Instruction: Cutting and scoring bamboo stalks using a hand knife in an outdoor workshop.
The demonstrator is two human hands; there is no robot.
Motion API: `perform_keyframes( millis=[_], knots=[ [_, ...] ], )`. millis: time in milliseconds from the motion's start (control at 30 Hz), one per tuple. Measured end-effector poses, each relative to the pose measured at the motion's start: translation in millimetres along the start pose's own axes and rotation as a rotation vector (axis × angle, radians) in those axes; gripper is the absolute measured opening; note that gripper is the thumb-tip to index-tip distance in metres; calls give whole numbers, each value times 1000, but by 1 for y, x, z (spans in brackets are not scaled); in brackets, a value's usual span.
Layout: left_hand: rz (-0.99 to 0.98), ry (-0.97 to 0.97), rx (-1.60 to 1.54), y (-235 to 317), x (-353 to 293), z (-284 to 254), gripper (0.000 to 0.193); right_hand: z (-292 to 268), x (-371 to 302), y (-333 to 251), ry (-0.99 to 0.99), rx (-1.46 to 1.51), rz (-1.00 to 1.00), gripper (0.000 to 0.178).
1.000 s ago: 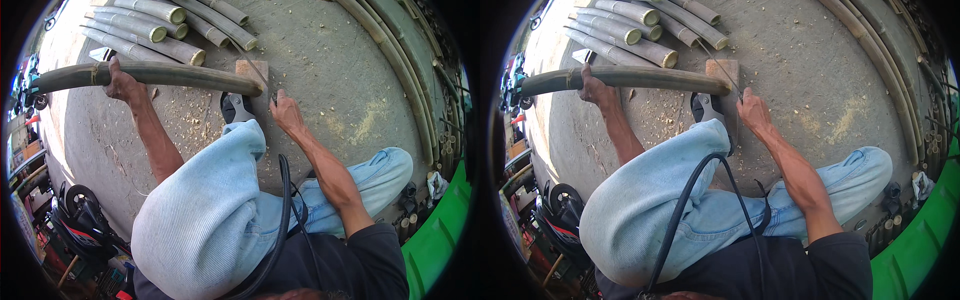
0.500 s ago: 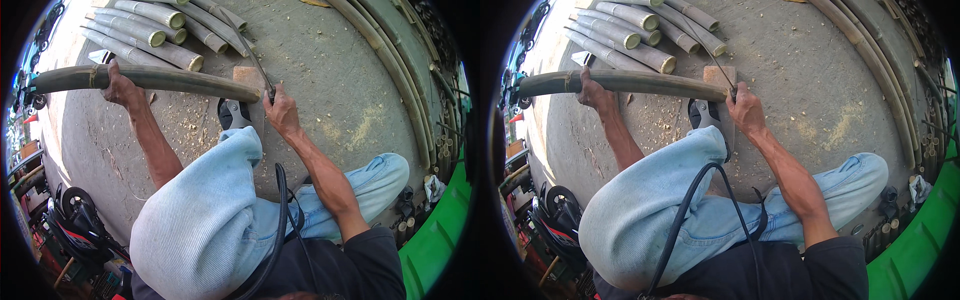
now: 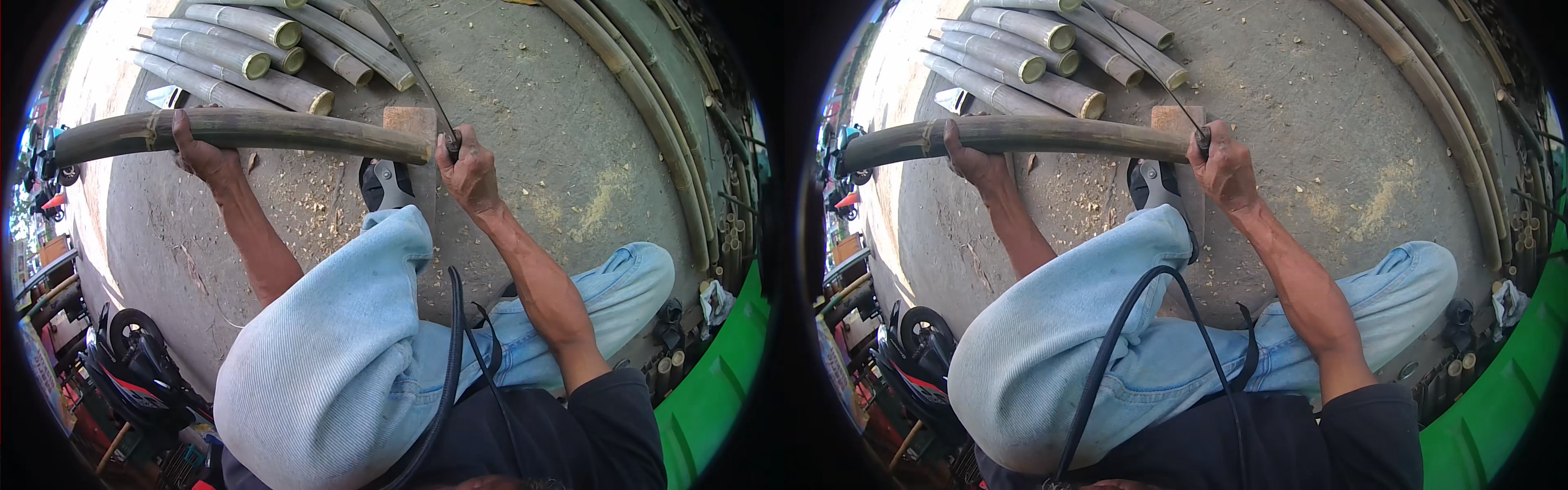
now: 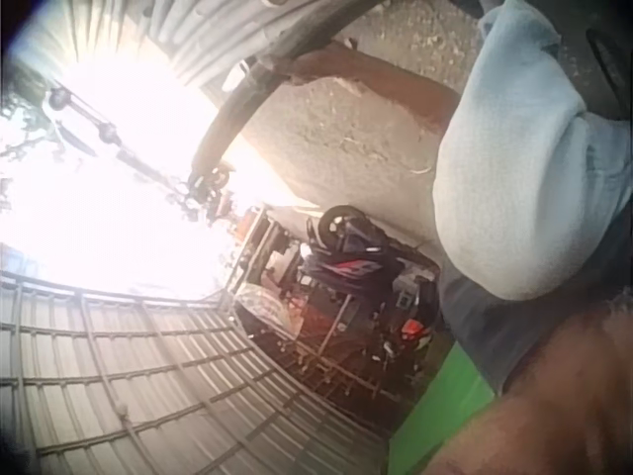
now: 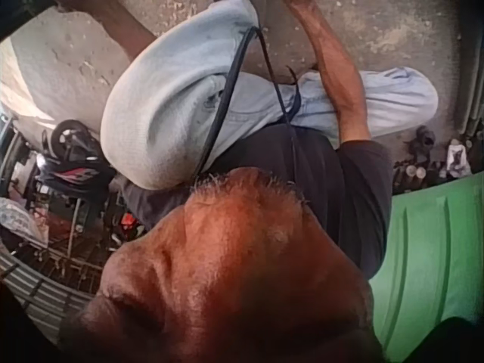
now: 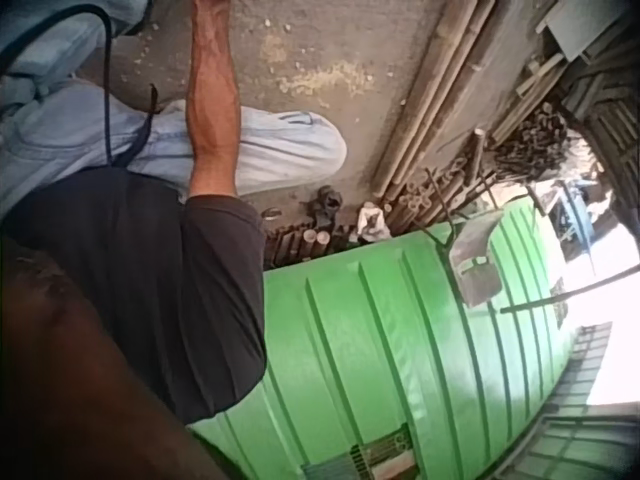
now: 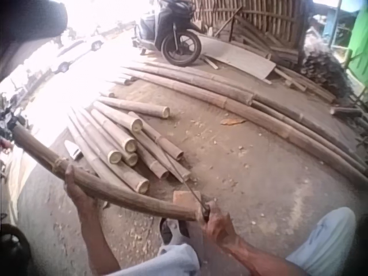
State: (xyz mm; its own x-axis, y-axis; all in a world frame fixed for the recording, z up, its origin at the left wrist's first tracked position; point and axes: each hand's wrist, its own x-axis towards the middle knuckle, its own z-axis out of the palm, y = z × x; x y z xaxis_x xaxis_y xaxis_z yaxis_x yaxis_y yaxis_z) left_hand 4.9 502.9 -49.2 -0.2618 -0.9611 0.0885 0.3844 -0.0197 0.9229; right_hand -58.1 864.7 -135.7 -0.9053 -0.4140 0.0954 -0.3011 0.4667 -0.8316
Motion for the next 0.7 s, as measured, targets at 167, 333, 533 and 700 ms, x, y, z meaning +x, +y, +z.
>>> perform_keyframes(
  millis=[167, 333, 533, 700],
  knots=[
    [-36, -50, -49, -16, -2, 6, 52, 31, -56, 106, -195, -245, 176, 25],
    [-90, 99, 94, 0, -16, 17, 63, 20, -42, 96, -379, -305, 303, 29],
    [-84, 230, 114, 0, -7, 15, 58, 3, -16, 19, -134, -43, 61, 29],
    [-76, 208, 81, -9, -15, 23, 54, 20, -48, 71, -313, -275, 257, 29]
  ],
)
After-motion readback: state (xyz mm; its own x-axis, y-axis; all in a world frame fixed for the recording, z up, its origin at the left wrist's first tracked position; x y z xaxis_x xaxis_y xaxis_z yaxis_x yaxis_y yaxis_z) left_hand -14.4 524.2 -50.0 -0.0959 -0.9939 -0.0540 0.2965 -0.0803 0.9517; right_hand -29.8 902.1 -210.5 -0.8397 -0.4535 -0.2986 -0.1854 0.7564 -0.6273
